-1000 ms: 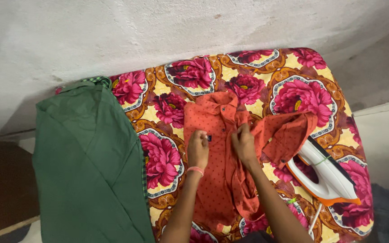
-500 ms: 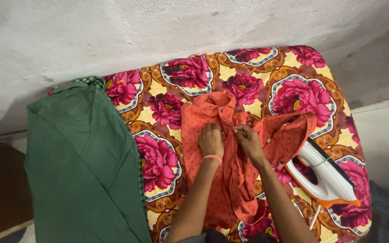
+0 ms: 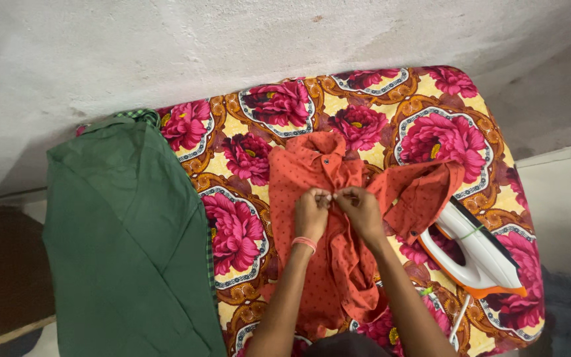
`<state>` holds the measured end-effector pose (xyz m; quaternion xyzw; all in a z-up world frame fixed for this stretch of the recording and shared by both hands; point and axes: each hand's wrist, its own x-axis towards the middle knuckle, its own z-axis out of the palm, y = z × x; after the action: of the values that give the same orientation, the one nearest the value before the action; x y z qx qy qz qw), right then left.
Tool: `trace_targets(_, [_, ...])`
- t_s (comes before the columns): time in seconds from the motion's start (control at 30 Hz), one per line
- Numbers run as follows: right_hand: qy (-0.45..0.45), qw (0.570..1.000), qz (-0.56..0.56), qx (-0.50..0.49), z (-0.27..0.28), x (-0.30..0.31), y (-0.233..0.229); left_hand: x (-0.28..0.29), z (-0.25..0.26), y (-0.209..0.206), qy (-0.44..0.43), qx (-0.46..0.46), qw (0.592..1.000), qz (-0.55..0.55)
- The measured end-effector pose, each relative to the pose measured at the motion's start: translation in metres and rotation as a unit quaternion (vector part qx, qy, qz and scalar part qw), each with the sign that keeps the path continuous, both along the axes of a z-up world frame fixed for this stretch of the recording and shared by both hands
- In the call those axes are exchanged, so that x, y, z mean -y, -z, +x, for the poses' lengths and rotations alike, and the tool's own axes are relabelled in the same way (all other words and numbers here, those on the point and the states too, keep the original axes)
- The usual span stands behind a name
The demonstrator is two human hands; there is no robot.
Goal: The person buttons a red polka-dot shirt, lays it flat on a floral-patterned surface, and irons it with a white and orange iron. The person smooths the fabric with their hands and moves the iron across the shirt's body and sleeves. A green garment lies nearby but is not handled.
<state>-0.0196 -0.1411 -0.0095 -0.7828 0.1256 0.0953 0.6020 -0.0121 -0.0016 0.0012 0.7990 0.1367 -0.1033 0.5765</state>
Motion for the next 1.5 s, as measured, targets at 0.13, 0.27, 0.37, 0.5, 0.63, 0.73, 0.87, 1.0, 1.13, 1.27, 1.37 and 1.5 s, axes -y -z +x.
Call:
trace_targets(0.13, [0.021,0.999,-0.024,0.037,-0.006,-0.007,-0.003,0.004,-0.006,0.003,-0.026,0.018,0.998,-0.055])
trace_targets(0.27, [0.004,0.997,0.034,0.071,-0.009,-0.004,0.01,0.004,-0.011,0.004,-0.044,0.003,0.998,-0.033])
trace_targets(0.37, [0.024,0.986,0.166,0.019,-0.013,-0.005,0.014,0.006,-0.012,0.003,-0.063,0.026,0.998,-0.016])
trace_targets(0.5, [0.055,0.982,0.181,-0.021,-0.014,-0.005,0.005,0.005,-0.014,-0.004,-0.057,0.031,0.998,-0.001])
trace_targets(0.63, [0.057,0.994,0.091,0.008,-0.011,-0.012,-0.01,0.005,-0.017,-0.008,-0.049,0.045,0.998,-0.005])
trace_targets(0.73, [0.051,0.997,-0.052,0.035,-0.011,-0.019,-0.024,0.004,-0.016,-0.004,-0.058,0.067,0.996,-0.011])
trace_targets(0.87, [0.042,0.995,-0.086,0.027,-0.012,-0.02,-0.03,0.004,-0.014,0.011,-0.091,0.02,0.995,-0.038])
trace_targets(1.0, [0.024,0.998,0.048,0.036,-0.014,-0.01,-0.011,0.004,-0.011,0.035,-0.103,0.023,0.993,-0.053])
trace_targets(1.13, [0.068,0.974,0.216,0.0,-0.006,0.0,0.009,-0.003,-0.006,0.05,-0.083,0.038,0.979,-0.18])
trace_targets(1.27, [0.077,0.997,-0.019,-0.024,-0.02,0.005,0.005,-0.023,-0.014,0.043,-0.052,0.086,0.995,-0.006])
trace_targets(1.37, [0.009,0.988,-0.148,0.036,-0.053,-0.005,0.021,-0.027,-0.031,0.035,-0.027,-0.021,0.999,-0.016])
trace_targets(1.5, [-0.021,0.972,-0.192,0.133,-0.072,0.008,0.069,-0.024,-0.062,0.036,0.028,-0.021,0.997,0.061])
